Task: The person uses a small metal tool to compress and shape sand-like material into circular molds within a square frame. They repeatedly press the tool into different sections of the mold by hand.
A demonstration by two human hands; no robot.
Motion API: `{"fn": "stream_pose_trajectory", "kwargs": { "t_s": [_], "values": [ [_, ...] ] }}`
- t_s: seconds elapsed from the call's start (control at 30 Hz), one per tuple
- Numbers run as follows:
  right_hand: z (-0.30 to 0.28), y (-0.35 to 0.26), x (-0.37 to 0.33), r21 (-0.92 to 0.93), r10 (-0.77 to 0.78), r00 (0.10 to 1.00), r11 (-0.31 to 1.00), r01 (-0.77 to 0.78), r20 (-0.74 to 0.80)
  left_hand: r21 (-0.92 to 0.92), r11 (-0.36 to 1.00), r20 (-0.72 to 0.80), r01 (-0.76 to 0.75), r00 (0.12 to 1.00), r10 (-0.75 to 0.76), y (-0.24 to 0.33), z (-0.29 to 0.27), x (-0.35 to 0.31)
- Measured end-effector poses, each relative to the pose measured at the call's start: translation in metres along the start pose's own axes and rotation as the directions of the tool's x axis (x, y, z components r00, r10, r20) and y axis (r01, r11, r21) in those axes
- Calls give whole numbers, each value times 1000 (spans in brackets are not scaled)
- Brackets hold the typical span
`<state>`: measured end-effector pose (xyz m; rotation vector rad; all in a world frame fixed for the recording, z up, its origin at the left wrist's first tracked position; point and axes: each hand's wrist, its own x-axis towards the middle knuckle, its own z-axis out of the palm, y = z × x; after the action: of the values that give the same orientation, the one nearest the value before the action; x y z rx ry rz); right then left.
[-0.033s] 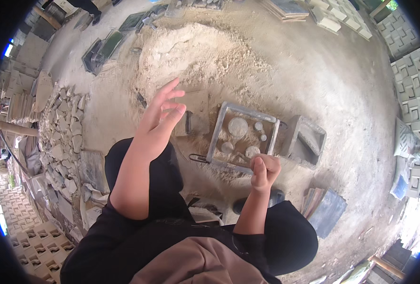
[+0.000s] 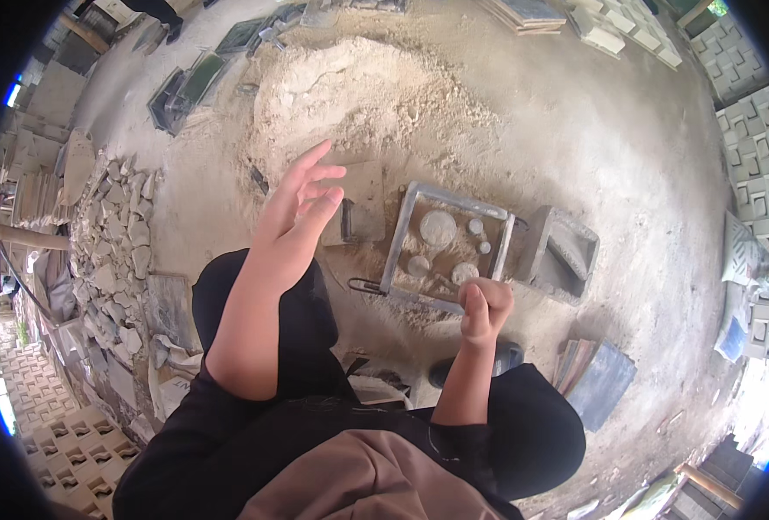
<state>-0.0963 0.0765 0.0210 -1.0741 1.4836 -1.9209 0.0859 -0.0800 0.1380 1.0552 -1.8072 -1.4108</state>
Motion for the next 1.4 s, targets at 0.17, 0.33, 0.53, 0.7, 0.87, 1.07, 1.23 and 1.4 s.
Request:
{"fn": "stream_pose_trajectory", "kwargs": {
  "t_s": [0.17, 0.33, 0.53, 0.7, 0.87, 1.07, 1.23, 1.4],
  "values": [
    [7, 0, -3, 64, -50, 998, 997, 47, 47, -33, 999, 74, 20, 997, -17, 0, 4, -5],
    [9, 17, -6, 124, -13, 998, 992, 4, 67, -194, 973, 203, 128, 975, -88, -1, 15, -3],
    [13, 1, -5, 132, -141, 990, 981, 139, -1, -245, 961, 266, 127, 962, -60, -4, 17, -4],
    [14, -1, -6, 216, 46, 999, 975, -50, 24, -260, 947, 299, 186, 948, -104, -6, 19, -2],
    [15, 16, -17, 209, -5, 998, 978, -7, 56, -255, 952, 314, 168, 946, -83, -11, 27, -4],
    [37, -10, -11, 273, -2, 1000, 962, 2, -1, -227, 962, 305, 154, 949, -80, -10, 32, -5],
    [33, 1, -14, 304, 75, 993, 952, -43, -94, -247, 957, 288, 153, 954, -78, -8, 30, -4],
    [40, -15, -6, 65, 86, 976, 993, -100, 199, -285, 951, 283, 124, 958, -40, -11, 32, -5]
  ]
}}
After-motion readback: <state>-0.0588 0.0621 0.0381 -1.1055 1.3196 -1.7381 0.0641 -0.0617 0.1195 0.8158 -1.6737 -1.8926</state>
